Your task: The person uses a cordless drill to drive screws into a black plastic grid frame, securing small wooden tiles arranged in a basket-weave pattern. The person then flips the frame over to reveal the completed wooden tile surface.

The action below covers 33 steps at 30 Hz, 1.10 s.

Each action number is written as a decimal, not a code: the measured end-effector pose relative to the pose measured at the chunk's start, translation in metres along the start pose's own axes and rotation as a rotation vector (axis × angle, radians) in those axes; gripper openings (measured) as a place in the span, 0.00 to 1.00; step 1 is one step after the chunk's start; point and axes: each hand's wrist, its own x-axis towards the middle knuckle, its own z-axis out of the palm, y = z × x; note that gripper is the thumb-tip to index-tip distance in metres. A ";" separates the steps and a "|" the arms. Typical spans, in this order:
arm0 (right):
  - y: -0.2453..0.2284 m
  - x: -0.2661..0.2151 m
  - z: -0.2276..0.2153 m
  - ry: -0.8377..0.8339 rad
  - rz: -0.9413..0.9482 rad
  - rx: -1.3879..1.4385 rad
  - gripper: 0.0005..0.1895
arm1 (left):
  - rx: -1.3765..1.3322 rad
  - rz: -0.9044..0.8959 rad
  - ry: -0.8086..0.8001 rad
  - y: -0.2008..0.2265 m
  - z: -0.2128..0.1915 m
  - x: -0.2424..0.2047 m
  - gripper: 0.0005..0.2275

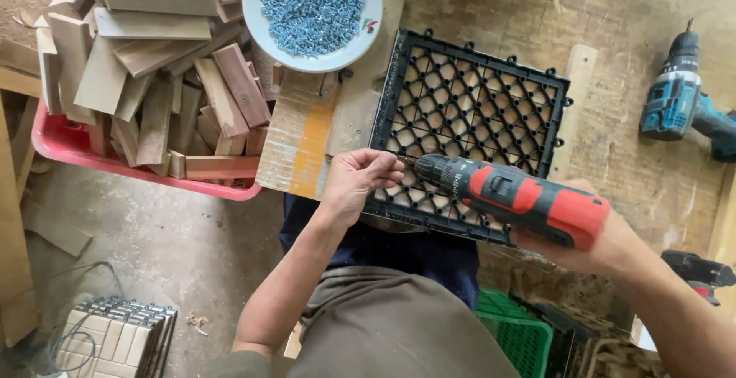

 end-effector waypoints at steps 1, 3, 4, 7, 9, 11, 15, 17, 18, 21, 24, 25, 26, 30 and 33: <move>-0.003 -0.005 0.000 0.006 0.003 0.004 0.13 | 0.007 -0.002 -0.004 -0.006 0.005 0.000 0.08; -0.011 -0.014 0.001 0.052 -0.037 0.108 0.08 | -0.173 -0.068 -0.088 -0.017 0.014 0.001 0.08; -0.007 -0.018 0.003 0.059 -0.037 0.113 0.08 | -0.166 -0.069 -0.091 -0.017 0.018 0.000 0.08; 0.005 -0.032 0.010 0.107 -0.083 0.173 0.10 | -0.206 -0.094 -0.144 -0.020 0.029 -0.002 0.08; 0.012 -0.038 0.013 0.084 -0.102 0.162 0.12 | -0.229 -0.076 -0.107 -0.020 0.035 -0.002 0.08; 0.004 -0.039 0.014 0.082 -0.099 0.222 0.12 | -0.203 -0.080 -0.130 -0.023 0.039 -0.003 0.09; 0.006 -0.043 0.018 0.086 -0.038 0.369 0.11 | -0.218 -0.108 -0.127 -0.020 0.044 -0.008 0.09; 0.012 -0.046 0.021 0.109 -0.047 0.319 0.11 | -0.232 -0.116 -0.130 -0.020 0.046 -0.009 0.09; 0.015 -0.047 0.022 0.128 -0.056 0.267 0.11 | -0.250 -0.125 -0.132 -0.020 0.046 -0.010 0.10; 0.023 -0.051 0.028 0.144 -0.128 0.348 0.13 | -0.253 -0.153 -0.100 -0.025 0.047 -0.009 0.08; 0.029 -0.055 0.033 0.135 -0.105 0.300 0.11 | -0.232 -0.157 -0.093 -0.023 0.051 -0.014 0.10; 0.024 -0.055 0.033 0.131 -0.103 0.301 0.11 | -0.233 -0.160 -0.090 -0.024 0.052 -0.015 0.10; 0.019 -0.055 0.033 0.139 -0.111 0.342 0.11 | -0.241 -0.188 -0.086 -0.025 0.053 -0.016 0.09; -0.003 -0.054 0.027 0.175 -0.088 0.276 0.07 | -0.322 -0.256 0.065 -0.034 0.064 -0.020 0.10; -0.013 -0.053 0.027 0.179 -0.130 0.283 0.09 | -0.389 -0.271 0.119 -0.038 0.068 -0.019 0.08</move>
